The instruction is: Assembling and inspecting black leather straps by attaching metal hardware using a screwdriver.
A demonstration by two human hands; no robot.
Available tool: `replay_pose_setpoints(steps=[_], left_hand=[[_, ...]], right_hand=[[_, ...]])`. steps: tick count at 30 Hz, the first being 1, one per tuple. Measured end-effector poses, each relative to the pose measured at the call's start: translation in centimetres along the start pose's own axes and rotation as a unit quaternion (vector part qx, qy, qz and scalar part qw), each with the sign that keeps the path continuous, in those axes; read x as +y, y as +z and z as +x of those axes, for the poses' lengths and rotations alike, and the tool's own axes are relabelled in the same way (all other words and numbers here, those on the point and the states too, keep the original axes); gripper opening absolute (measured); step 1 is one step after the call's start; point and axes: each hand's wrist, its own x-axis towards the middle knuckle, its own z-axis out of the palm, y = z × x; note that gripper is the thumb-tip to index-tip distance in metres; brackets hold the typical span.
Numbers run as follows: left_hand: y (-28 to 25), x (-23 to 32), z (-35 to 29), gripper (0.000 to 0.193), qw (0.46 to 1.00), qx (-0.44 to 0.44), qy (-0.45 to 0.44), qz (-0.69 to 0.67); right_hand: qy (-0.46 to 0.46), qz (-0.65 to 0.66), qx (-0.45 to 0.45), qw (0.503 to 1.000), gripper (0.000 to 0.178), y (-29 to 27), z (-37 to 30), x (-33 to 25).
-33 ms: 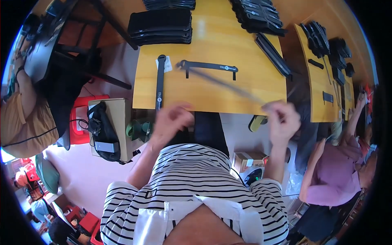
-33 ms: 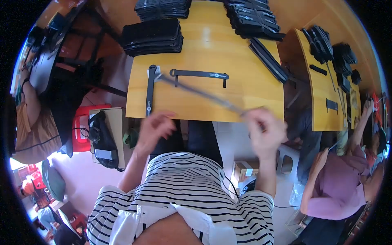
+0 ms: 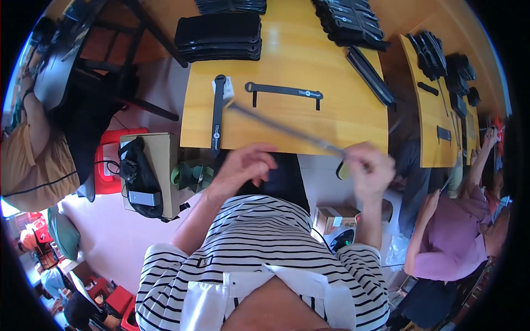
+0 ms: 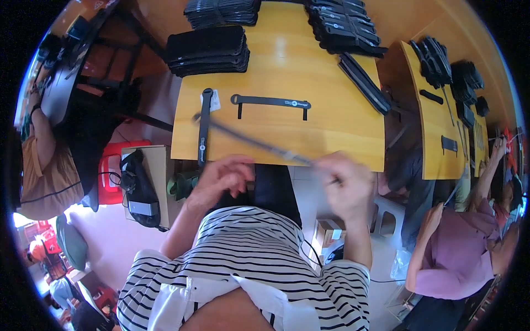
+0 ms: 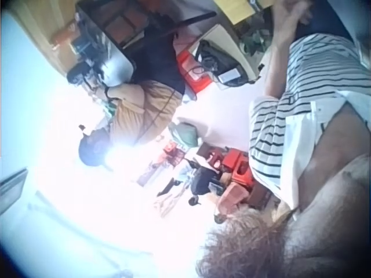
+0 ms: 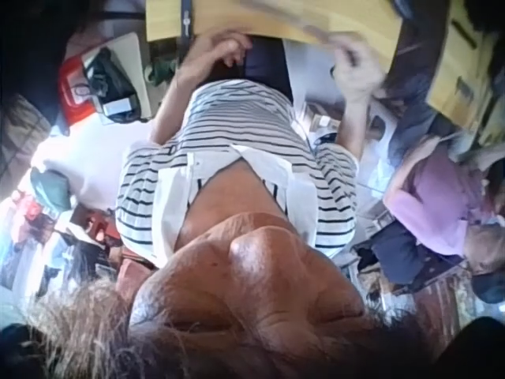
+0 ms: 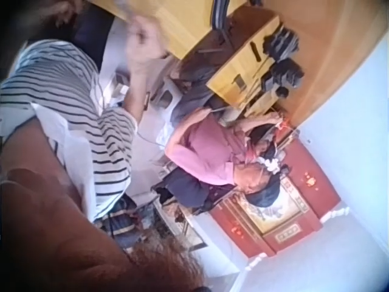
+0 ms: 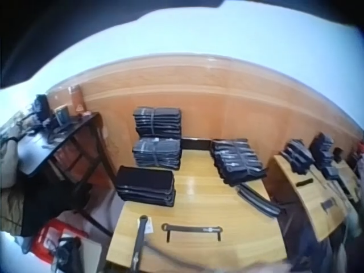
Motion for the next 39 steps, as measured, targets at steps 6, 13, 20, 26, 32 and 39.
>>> replay_pose_setpoints(steps=[6, 13, 20, 26, 32, 39], left_hand=[[0.7, -1.9, 3.5, 0.036, 0.953, 0.054, -0.003, -0.299], [2.1, -1.3, 4.7, 0.039, 0.987, 0.138, 0.047, -0.065], [1.8, -2.0, 5.6, 0.039, 0.992, 0.11, 0.036, -0.059], [1.7, -2.3, 6.3, 0.037, 0.995, 0.081, 0.052, -0.027], [0.7, -2.0, 6.6, 0.026, 0.975, 0.196, 0.041, -0.097], [-3.4, 0.0, 8.5, 0.017, 0.957, 0.275, 0.04, -0.083]], right_hand=[[0.037, 0.082, -0.18, 0.98, 0.019, 3.0, -1.3, 0.8], [0.44, 0.35, -0.133, 0.816, 0.025, 3.9, -2.2, 4.2], [0.488, 0.431, -0.187, 0.735, 0.023, 3.0, -2.6, 6.7], [0.531, 0.437, -0.192, 0.7, 0.021, 2.9, -2.2, 7.9], [0.528, 0.41, -0.107, 0.736, 0.01, 3.2, -1.3, 9.4], [0.471, 0.319, 0.001, 0.823, 0.011, 4.3, 1.6, 11.2]])
